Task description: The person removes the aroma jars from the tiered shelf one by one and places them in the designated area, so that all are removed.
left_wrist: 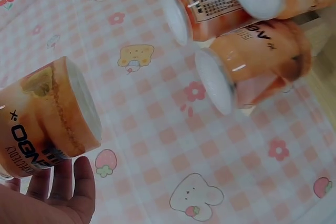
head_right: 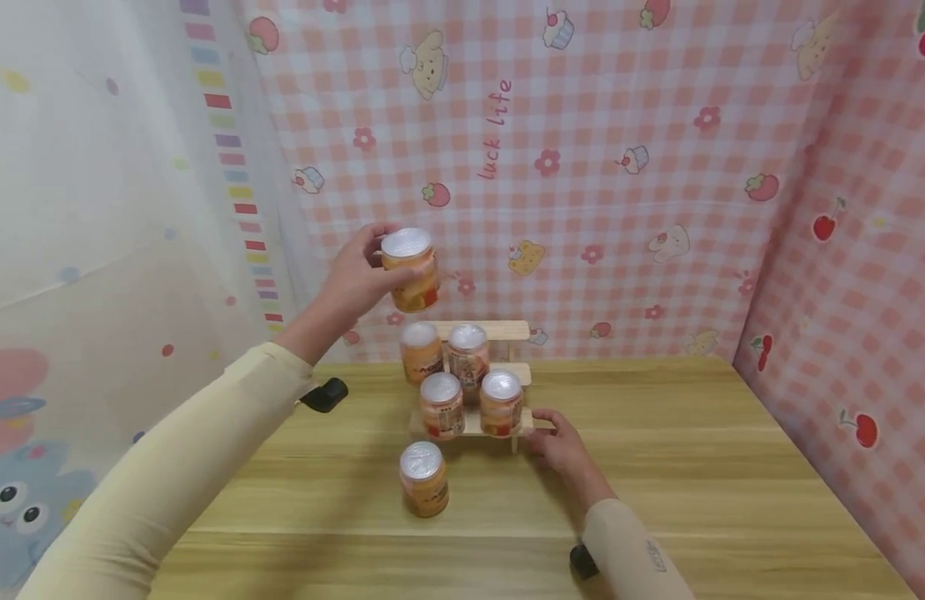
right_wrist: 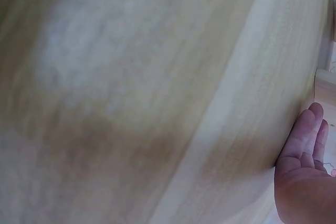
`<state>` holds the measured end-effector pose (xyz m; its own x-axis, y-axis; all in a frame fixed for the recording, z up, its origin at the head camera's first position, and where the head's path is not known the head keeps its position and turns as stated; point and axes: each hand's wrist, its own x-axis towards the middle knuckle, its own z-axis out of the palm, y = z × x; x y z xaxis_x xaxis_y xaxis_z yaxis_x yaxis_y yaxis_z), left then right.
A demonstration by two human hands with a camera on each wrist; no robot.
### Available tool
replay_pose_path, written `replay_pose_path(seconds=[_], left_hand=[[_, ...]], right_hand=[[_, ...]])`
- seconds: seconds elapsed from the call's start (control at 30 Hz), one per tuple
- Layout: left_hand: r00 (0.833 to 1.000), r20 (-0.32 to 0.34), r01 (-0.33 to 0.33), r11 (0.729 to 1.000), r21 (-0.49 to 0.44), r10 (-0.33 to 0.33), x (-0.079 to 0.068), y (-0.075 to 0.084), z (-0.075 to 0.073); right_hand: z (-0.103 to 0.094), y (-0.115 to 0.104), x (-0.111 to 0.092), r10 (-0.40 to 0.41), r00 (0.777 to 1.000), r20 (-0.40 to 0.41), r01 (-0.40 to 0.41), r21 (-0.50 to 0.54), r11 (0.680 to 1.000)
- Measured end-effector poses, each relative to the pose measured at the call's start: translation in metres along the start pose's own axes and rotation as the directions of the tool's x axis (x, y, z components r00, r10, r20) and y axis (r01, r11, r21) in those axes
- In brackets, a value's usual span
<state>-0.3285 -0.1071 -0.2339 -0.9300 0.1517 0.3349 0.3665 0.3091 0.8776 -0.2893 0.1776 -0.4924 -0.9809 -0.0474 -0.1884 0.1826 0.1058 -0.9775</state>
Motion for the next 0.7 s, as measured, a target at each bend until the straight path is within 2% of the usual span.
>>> replay_pose_path(seconds=[0.17,0.3,0.4,0.57,0.7], left_hand=[[1.0,0.03,-0.001,1.0,-0.018,0.002,-0.022,-0.006,-0.016],[0.998,0.059,-0.009,1.0,-0.009,0.01,-0.041,-0.016,-0.025],[0.998,0.061,0.008,1.0,-0.003,-0.008,-0.055,-0.026,-0.031],[0.998,0.053,0.044,0.999,-0.007,-0.044,-0.08,-0.046,-0.036],[0.997,0.043,0.06,0.998,-0.018,-0.059,-0.096,-0.069,-0.039]], right_hand=[[0.0,-0.001,-0.001,-0.005,1.0,-0.004,0.005,-0.021,1.0],[0.001,0.0,0.0,-0.003,1.0,-0.006,0.003,-0.016,1.0],[0.001,0.0,-0.001,-0.005,1.0,-0.006,0.005,-0.012,1.0],[0.002,-0.001,-0.003,-0.006,1.0,-0.01,0.006,-0.018,1.0],[0.003,-0.002,-0.003,-0.011,1.0,-0.003,0.01,-0.023,1.0]])
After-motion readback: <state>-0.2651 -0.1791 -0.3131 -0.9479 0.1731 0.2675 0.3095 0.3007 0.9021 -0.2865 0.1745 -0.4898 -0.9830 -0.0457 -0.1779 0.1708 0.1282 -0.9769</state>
